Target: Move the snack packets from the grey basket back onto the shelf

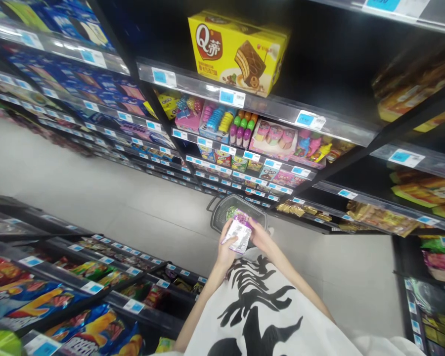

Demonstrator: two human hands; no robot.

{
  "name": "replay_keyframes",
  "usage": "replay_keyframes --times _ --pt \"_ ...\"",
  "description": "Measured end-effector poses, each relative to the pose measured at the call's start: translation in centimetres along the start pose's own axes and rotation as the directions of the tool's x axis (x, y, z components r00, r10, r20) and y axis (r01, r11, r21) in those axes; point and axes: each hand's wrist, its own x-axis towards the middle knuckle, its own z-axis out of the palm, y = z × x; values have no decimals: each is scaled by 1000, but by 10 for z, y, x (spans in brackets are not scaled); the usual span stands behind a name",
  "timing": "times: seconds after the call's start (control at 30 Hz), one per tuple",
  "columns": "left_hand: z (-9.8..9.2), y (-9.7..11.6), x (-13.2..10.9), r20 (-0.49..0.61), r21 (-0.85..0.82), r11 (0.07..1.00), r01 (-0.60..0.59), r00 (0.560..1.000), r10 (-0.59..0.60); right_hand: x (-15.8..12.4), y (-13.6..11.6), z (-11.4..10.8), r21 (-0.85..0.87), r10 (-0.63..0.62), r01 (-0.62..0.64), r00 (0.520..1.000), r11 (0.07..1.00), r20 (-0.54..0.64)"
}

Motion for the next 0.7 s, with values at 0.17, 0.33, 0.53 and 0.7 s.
replay_keyframes --times 0.17,0.33,0.53,0.7 --pt "-1 -4 5 -34 -98 992 73 996 -77 1 -4 7 -127 -232 220 969 967 -86" --pt "-6 -24 8 12 -50 967 250 968 -249 5 -10 2 -258 -413 343 861 903 -298" --pt "-7 -28 2 72 129 953 275 956 -286 -2 -28 2 -281 -414 335 859 899 -301" --pt "-4 -22 -2 173 275 939 205 951 -258 -6 -41 4 -330 -403 307 872 893 -277"
